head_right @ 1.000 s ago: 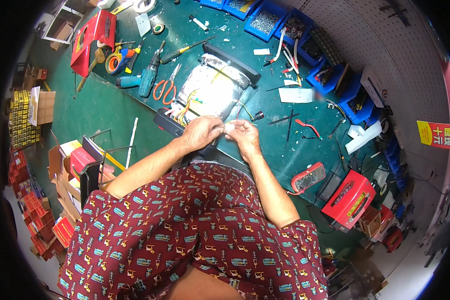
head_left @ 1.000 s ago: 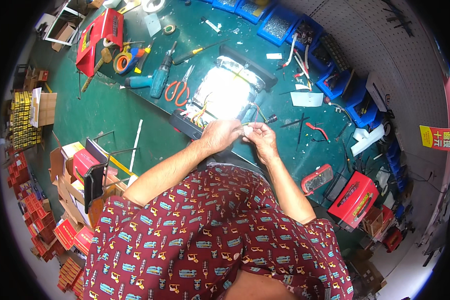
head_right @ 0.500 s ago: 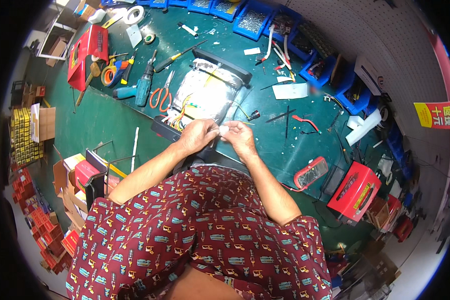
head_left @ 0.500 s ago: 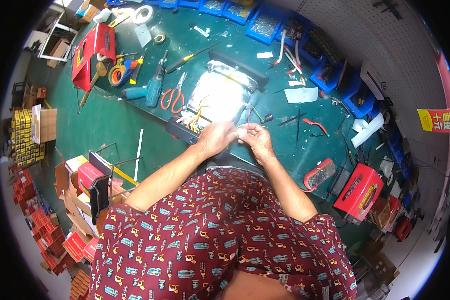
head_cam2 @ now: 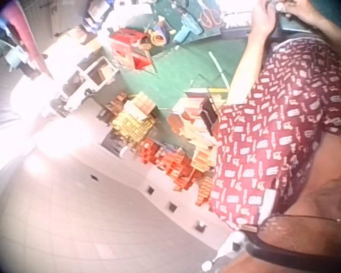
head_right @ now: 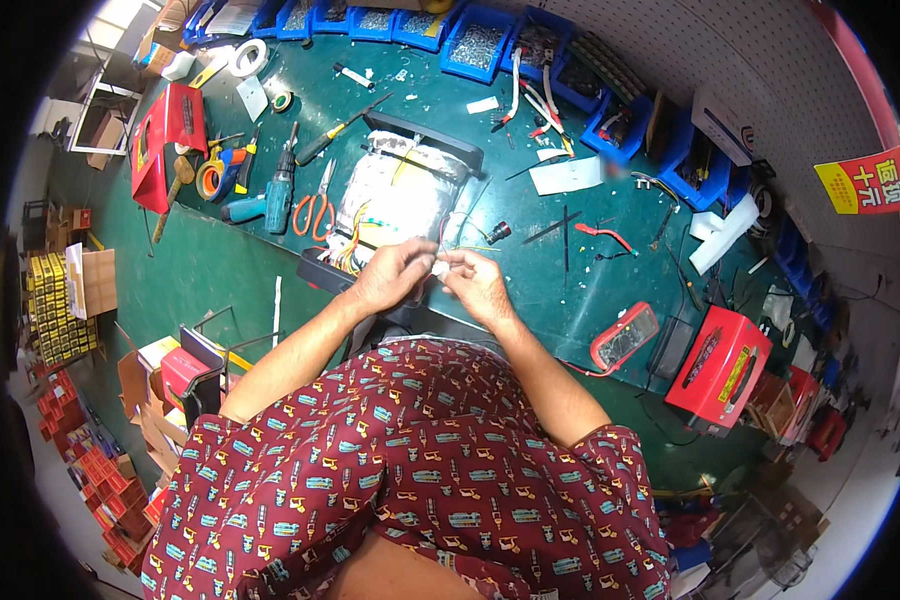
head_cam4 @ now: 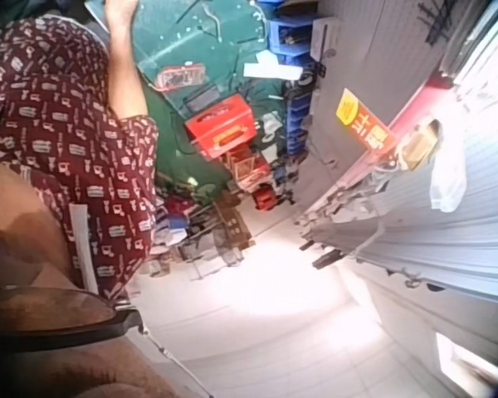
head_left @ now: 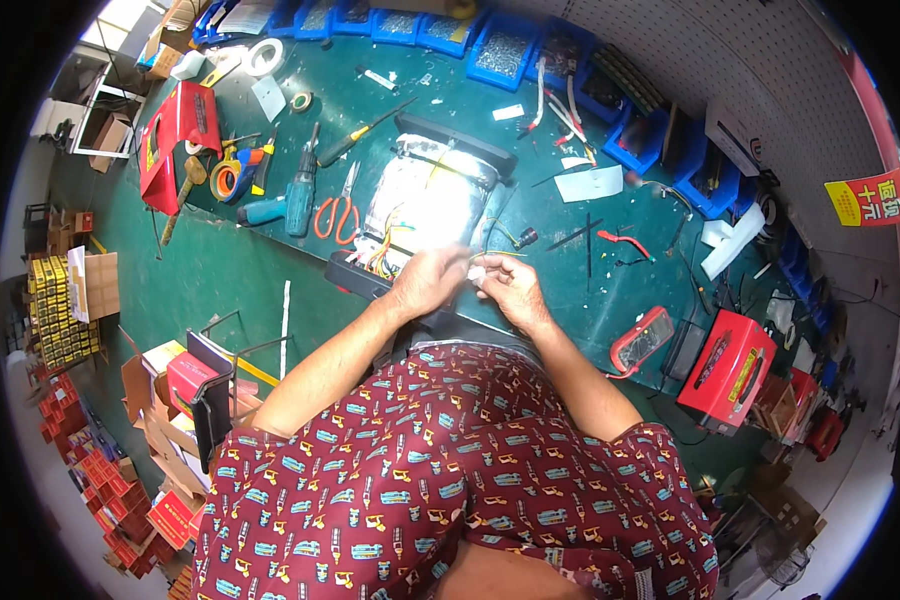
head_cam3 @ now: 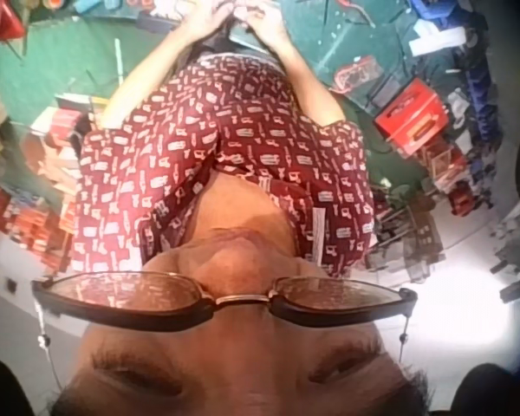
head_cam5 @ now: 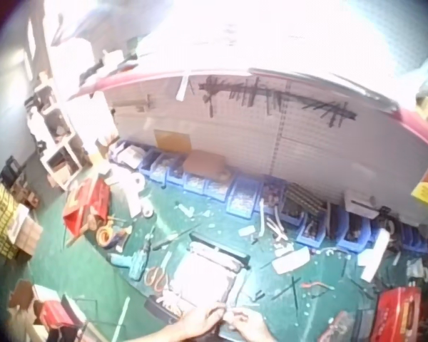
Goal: The person works at a cluttered workbench, manipulating wires and components inside a small electronic device. They use a multimeter to test connections and a soldering iron to join wires. The person repeatedly adjusts and secures internal wiring throughout the clip.
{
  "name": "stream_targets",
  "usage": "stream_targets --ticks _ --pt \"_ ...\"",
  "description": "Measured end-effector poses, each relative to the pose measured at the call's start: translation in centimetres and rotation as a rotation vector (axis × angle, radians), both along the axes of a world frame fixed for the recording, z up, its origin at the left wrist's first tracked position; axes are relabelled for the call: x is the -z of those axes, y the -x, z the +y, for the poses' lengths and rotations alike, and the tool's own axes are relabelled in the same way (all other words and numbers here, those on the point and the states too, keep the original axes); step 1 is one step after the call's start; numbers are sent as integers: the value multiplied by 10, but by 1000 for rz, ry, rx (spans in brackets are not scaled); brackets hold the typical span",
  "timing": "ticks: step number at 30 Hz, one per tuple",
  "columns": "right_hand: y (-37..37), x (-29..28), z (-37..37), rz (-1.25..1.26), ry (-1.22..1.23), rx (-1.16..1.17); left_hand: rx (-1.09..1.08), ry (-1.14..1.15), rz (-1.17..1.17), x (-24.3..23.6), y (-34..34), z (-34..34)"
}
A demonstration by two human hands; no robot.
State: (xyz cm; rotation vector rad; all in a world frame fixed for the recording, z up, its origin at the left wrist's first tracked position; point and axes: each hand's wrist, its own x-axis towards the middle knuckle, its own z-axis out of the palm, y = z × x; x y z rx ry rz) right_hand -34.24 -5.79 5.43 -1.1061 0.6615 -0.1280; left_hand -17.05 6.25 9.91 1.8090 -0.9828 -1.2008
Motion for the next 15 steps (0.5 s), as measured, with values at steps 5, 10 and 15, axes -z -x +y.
stream_targets --ticks 5,10,15 --pt "-7 -20 2 12 178 -94 -209 95 11 20 -14 -25" --pt "-11 -27 7 -18 240 -135 -192 -20 97 32 -9 -46" --pt "-3 -20 6 18 219 -150 -190 -81 256 46 -8 -56"
